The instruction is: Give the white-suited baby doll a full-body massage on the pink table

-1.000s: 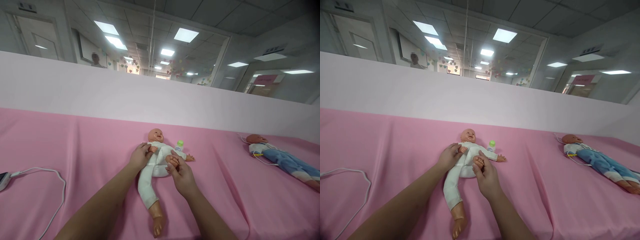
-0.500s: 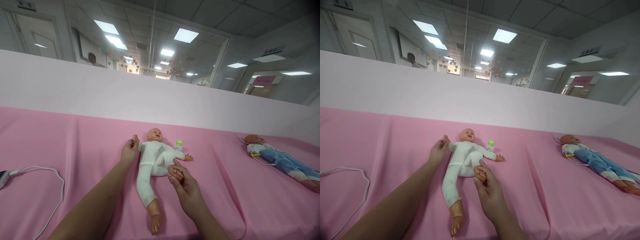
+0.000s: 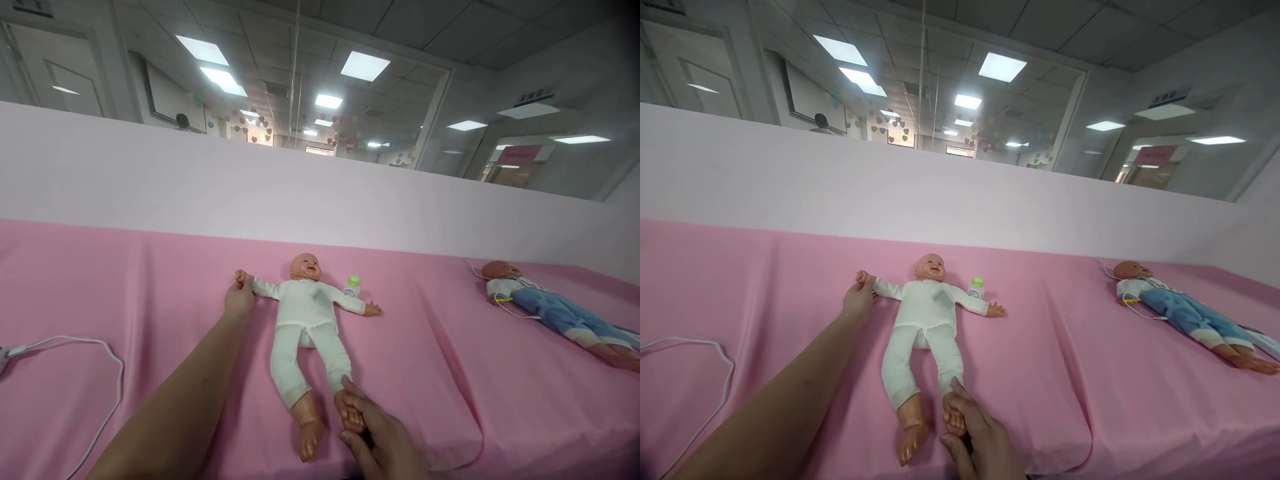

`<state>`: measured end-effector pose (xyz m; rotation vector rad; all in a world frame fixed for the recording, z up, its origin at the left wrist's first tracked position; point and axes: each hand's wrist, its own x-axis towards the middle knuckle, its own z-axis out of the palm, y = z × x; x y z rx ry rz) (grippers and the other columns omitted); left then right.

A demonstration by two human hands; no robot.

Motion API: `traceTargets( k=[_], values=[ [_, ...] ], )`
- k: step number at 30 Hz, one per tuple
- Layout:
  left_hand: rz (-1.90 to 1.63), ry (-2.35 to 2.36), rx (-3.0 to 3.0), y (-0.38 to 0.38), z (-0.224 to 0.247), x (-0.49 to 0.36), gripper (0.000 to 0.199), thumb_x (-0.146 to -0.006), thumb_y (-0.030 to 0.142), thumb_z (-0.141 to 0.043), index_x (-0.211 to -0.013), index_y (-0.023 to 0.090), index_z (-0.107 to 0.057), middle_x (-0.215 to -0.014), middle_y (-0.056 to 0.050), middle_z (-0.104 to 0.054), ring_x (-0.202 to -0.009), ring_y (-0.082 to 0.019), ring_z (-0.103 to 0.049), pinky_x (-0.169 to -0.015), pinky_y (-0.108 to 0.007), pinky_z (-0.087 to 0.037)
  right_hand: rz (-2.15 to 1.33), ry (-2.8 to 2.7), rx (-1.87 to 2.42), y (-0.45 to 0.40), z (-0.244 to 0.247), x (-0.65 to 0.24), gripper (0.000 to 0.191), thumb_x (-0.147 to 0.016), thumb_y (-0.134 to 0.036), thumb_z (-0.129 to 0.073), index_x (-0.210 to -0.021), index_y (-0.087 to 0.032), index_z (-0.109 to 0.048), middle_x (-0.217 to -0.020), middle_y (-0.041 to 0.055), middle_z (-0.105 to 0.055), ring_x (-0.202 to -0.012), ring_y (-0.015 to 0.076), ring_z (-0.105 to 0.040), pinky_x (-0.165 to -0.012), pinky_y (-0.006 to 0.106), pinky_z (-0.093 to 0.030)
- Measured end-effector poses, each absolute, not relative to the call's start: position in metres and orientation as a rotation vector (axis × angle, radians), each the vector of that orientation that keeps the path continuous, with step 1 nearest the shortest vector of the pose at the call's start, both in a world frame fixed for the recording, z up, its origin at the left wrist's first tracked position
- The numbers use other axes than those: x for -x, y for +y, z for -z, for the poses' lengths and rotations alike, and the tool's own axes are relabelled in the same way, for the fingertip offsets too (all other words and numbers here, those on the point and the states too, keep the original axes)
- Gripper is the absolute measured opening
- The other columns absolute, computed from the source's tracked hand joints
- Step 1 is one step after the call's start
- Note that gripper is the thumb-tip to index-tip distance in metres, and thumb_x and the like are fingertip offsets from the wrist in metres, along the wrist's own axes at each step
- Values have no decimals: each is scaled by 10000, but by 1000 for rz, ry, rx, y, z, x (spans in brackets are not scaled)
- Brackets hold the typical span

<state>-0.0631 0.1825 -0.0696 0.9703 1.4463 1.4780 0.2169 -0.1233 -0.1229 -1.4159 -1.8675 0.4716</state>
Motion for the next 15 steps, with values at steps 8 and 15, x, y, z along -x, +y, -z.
traceTargets(
  k=[8, 15],
  values=[
    [-1335, 1506, -1875, 154, 60, 28, 397, -923, 471, -684, -1275, 295, -735, -1276, -44, -749, -1216, -306, -672, -1032, -397, -510, -383, -1748, 1410, -100, 77, -204, 402, -1009, -407, -602, -1383, -260, -621, -1493, 129, -608, -1366, 288, -604, -1123, 447, -538],
    [-1039, 1376, -2531, 145, 64, 1, 345, -967, 313, -615, -1291, 267, -723, -1411, -56, -682, -1383, -292, -565, -1143, -433, -457, -389, -1691, 1318, -48, 44, -191, 327, -996, -360, -587, -1299, -251, -642, -1410, 121, -673, -1484, 297, -469, -1155, 500, -490]
  ],
)
